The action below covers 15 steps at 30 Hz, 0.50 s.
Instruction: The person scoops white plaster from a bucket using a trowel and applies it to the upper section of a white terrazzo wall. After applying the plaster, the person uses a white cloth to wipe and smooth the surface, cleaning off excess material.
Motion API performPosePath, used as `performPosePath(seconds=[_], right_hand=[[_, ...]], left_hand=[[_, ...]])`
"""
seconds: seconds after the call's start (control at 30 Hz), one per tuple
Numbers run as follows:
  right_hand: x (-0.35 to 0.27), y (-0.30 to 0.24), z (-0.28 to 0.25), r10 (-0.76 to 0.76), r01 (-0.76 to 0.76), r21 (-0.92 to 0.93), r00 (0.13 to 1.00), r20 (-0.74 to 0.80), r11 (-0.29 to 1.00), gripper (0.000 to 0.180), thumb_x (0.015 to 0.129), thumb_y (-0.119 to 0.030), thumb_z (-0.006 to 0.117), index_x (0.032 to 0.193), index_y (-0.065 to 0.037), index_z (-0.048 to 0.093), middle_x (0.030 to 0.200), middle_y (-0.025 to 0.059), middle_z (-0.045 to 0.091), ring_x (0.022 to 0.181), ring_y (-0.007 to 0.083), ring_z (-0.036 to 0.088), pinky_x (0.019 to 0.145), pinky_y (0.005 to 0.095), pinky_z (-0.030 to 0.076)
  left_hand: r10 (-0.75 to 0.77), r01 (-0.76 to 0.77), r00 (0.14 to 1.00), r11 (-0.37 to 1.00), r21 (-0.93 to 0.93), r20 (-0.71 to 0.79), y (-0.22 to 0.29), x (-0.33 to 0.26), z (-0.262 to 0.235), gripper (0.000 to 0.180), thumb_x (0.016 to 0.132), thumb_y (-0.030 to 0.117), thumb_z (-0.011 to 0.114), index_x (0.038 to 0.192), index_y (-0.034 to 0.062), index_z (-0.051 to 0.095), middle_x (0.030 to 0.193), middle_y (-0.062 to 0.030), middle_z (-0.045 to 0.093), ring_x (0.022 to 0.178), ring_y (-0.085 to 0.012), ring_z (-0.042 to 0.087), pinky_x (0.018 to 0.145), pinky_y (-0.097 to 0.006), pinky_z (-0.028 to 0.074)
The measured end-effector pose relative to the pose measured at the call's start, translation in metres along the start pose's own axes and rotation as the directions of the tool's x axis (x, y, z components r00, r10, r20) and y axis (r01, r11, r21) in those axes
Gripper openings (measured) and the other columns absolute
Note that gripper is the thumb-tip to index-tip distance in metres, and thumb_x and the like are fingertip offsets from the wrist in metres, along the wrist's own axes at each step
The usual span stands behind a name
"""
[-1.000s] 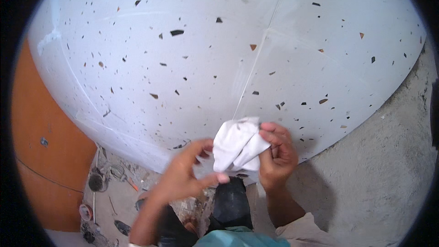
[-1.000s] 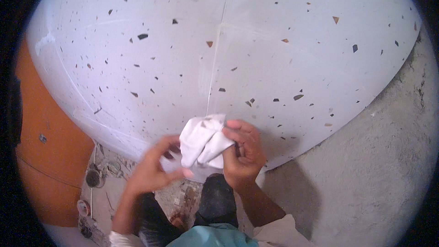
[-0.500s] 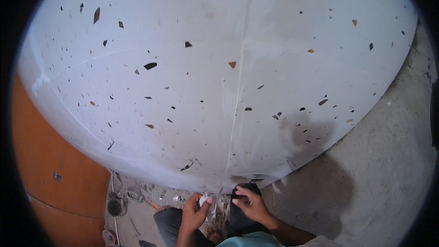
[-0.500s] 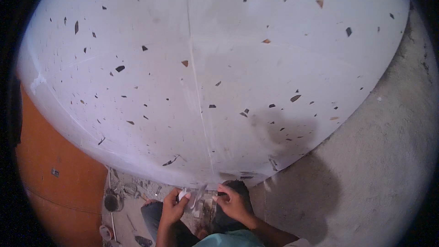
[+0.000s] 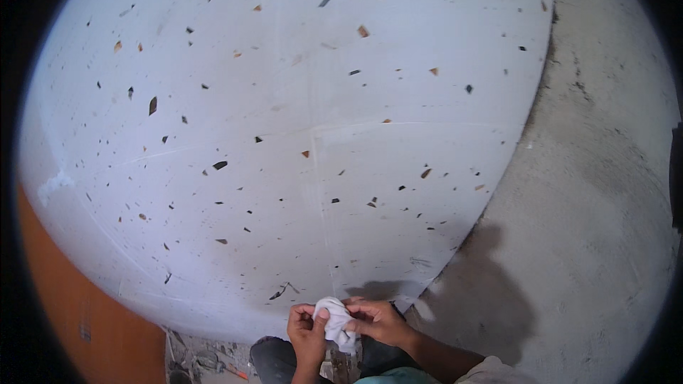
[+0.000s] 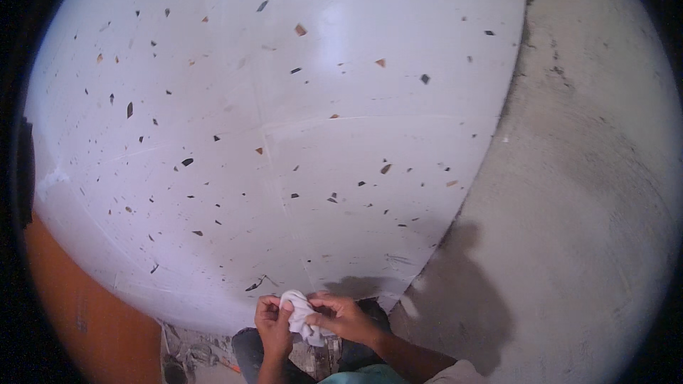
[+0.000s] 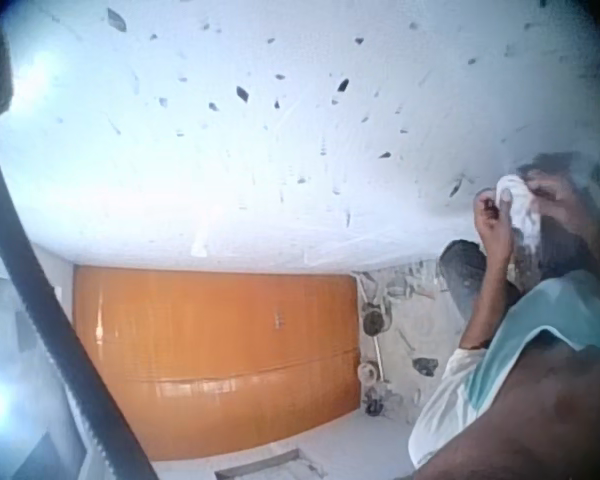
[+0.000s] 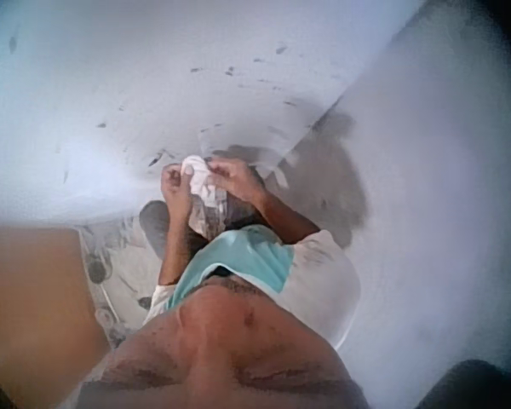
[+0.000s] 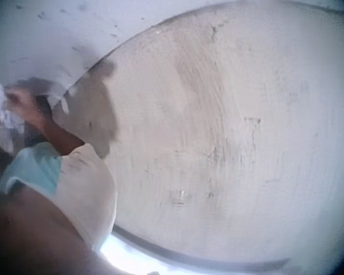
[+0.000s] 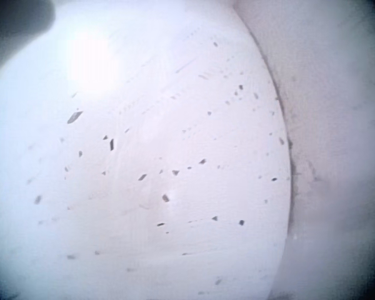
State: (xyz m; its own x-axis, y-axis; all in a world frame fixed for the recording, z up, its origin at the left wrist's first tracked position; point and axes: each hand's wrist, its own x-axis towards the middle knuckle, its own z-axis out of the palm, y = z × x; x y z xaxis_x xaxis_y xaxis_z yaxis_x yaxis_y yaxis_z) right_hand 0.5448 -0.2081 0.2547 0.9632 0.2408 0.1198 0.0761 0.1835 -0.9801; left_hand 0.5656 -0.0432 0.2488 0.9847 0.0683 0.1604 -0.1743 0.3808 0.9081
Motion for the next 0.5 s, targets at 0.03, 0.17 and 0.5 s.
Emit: performPosePath(seconds=[0.03,0.17,0.5], right_hand=[[0.001,-0.002,0.004,-0.194,0.189,-0.111,0.980,-0.040,0.976,0.026,0.084,-0.007,0.070,0.106,0.005,0.060,0.123,0.0109,0.053,0.107,0.0142,0.052,0.090,0.0287,0.043],[0.005,-0.036,0.010,-0.464,0.374,-0.434,0.878,-0.119,0.820,0.024,0.080,-0.002,0.072,0.097,0.004,0.056,0.119,0.0128,0.051,0.108,0.0170,0.052,0.092,0.0308,0.044],[0.021,-0.157,-0.100,-0.912,0.115,-0.907,0.125,-0.391,0.405,0.027,0.075,0.000,0.071,0.100,0.001,0.060,0.105,0.0189,0.060,0.094,0.0316,0.062,0.083,0.0378,0.050]], left_hand=[[-0.032,0.034,0.999,0.999,-0.041,0.035,-0.003,0.002,0.002,0.013,0.085,0.007,0.069,0.089,0.0017,0.058,0.091,-0.0064,0.062,0.081,-0.0105,0.058,0.072,-0.024,0.046],[0.110,-0.139,0.977,0.978,0.155,0.182,-0.006,0.016,0.017,0.019,0.082,0.008,0.072,0.097,0.0028,0.060,0.104,-0.0109,0.060,0.095,-0.0161,0.057,0.075,-0.027,0.048],[0.760,-0.708,0.621,0.438,0.554,0.192,0.101,0.108,0.017,0.028,0.086,0.003,0.061,0.113,0.0008,0.054,0.111,-0.0125,0.058,0.097,-0.0199,0.057,0.078,-0.030,0.048]])
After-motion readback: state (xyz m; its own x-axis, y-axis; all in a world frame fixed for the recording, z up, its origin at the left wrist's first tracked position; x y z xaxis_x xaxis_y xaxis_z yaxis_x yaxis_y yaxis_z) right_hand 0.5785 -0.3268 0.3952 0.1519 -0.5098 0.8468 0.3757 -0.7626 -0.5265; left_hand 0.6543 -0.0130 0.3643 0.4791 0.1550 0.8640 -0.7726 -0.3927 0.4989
